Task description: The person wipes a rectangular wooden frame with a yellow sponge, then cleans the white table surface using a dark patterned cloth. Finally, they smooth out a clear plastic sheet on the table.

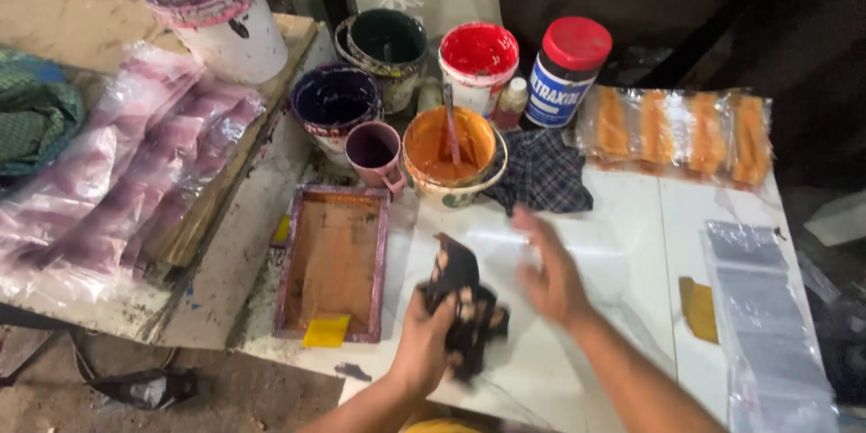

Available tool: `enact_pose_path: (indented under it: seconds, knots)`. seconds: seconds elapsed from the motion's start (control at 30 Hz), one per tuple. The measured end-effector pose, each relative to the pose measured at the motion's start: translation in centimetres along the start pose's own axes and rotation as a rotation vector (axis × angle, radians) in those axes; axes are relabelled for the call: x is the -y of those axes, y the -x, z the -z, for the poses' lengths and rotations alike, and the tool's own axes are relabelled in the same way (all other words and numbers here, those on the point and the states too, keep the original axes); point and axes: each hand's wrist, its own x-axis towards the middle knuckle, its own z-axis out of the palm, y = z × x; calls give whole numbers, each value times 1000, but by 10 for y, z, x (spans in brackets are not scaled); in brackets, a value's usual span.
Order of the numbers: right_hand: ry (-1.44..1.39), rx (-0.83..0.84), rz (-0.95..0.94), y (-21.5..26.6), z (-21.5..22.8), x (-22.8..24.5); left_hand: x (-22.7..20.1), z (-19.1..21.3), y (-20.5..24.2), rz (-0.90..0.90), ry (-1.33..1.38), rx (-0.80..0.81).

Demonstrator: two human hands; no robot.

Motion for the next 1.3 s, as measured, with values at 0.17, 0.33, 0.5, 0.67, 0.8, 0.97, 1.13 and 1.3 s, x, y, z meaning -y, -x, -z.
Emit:
enact_pose_path:
  seconds: [0.17, 0.33, 0.5, 0.67, 0.8, 0.97, 1.13, 1.3]
  knots:
    - [173, 123, 154, 75, -24, 19, 13, -34, -18, -304, -495, 261]
    - [191, -92, -74, 62, -3, -10, -8, -50, 1, 163, -392, 519]
    - [230, -629, -671, -46, 34, -1, 0, -24, -3, -38, -635, 348]
    - [392, -311, -120, -117, 33, -70, 14, -2, -11, -49, -554, 257]
    - [884, 426, -627, -107, 11, -113, 30, 15, -27, -59, -419, 216]
    - [636, -55, -298, -85, 25, -111, 4, 10, -7, -58, -503, 175]
    - [440, -396, -81, -42, -4, -61, 25, 29, -8, -429, -562, 235]
    - [218, -200, -189, 20, -48, -35, 1, 72, -5, -989, -738, 87]
